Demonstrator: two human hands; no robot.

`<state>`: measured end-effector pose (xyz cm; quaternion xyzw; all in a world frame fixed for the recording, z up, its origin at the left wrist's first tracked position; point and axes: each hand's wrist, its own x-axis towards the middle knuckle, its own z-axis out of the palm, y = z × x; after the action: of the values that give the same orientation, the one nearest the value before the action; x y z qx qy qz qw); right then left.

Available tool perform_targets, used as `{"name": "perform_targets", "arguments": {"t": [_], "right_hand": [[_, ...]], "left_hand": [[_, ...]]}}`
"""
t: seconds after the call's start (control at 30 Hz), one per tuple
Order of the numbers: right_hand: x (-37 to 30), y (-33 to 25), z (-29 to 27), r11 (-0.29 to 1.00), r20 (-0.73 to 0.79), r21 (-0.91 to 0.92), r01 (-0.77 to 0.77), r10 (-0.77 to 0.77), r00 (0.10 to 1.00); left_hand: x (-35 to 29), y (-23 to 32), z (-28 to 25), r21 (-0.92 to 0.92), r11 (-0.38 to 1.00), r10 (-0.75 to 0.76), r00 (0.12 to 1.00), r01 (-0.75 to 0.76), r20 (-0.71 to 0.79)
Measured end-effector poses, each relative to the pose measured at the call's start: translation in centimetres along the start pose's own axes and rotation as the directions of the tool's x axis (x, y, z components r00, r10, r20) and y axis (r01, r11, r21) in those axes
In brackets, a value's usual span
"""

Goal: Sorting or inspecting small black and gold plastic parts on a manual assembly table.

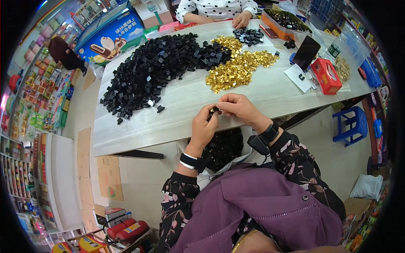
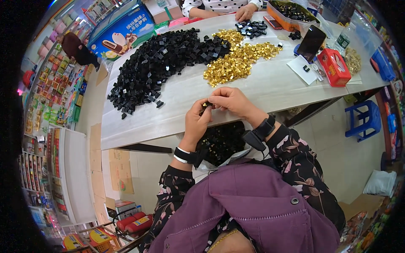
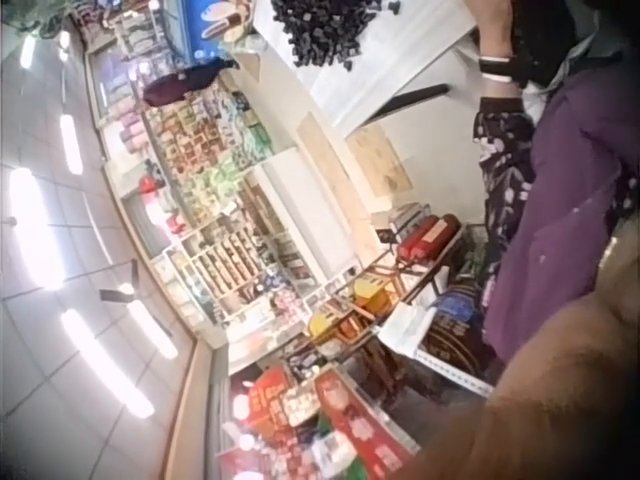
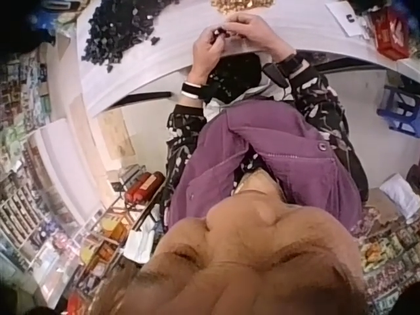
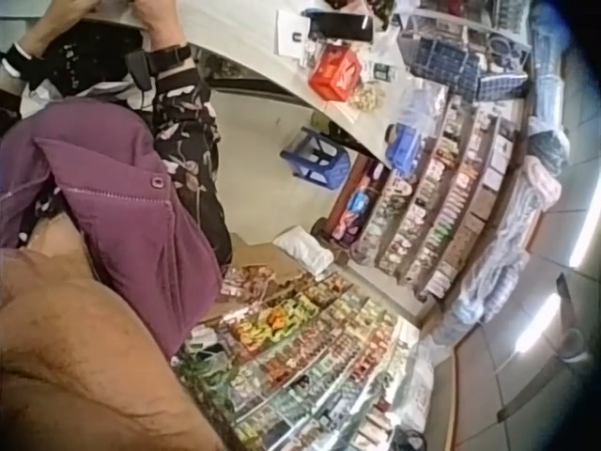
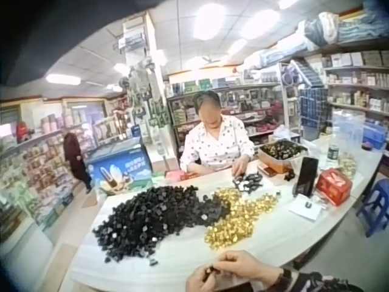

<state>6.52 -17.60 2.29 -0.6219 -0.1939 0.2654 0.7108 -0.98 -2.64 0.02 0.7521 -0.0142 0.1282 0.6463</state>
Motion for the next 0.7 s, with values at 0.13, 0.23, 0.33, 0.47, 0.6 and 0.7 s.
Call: {"name": "perform_targets", "arguments": {"t": [0.13, 0.23, 0.33, 0.47, 0.6, 0.7], "right_hand": [[-0.2, 0.0, -0.1, 0.999, -0.013, 0.003, -0.038, 0.038, 0.999], [-0.2, 0.1, 0.1, 0.999, -0.004, -0.037, -0.023, 0.022, 1.000], [-0.5, 0.0, 0.7, 1.000, -0.044, -0.026, -0.010, 0.009, 0.999], [-0.7, -0.1, 0.4, 0.998, -0.076, -0.028, -0.057, 0.055, 0.996], [-0.6, 0.2, 0.2, 0.991, -0.039, -0.106, -0.083, 0.079, 0.996], [-0.5, 0.0, -0.2, 0.971, -0.028, -0.231, -0.067, 0.062, 0.998]], "left_hand": [[-0.1, 0.4, 0.1, -0.016, 1.000, 0.013, 1.000, -0.013, -0.005], [-0.2, 0.1, -0.1, -0.043, 0.999, 0.006, 1.000, -0.007, -0.022], [-0.2, -0.2, 0.0, -0.062, 0.998, -0.003, 1.000, 0.002, -0.028], [-0.2, -0.3, 0.1, -0.058, 0.998, -0.007, 1.000, 0.006, -0.014], [-0.4, -0.3, 0.0, 0.003, 0.999, 0.040, 0.999, -0.040, -0.011], [-0.3, -0.8, 0.3, 0.049, 0.993, 0.106, 0.994, -0.105, -0.013]]}}
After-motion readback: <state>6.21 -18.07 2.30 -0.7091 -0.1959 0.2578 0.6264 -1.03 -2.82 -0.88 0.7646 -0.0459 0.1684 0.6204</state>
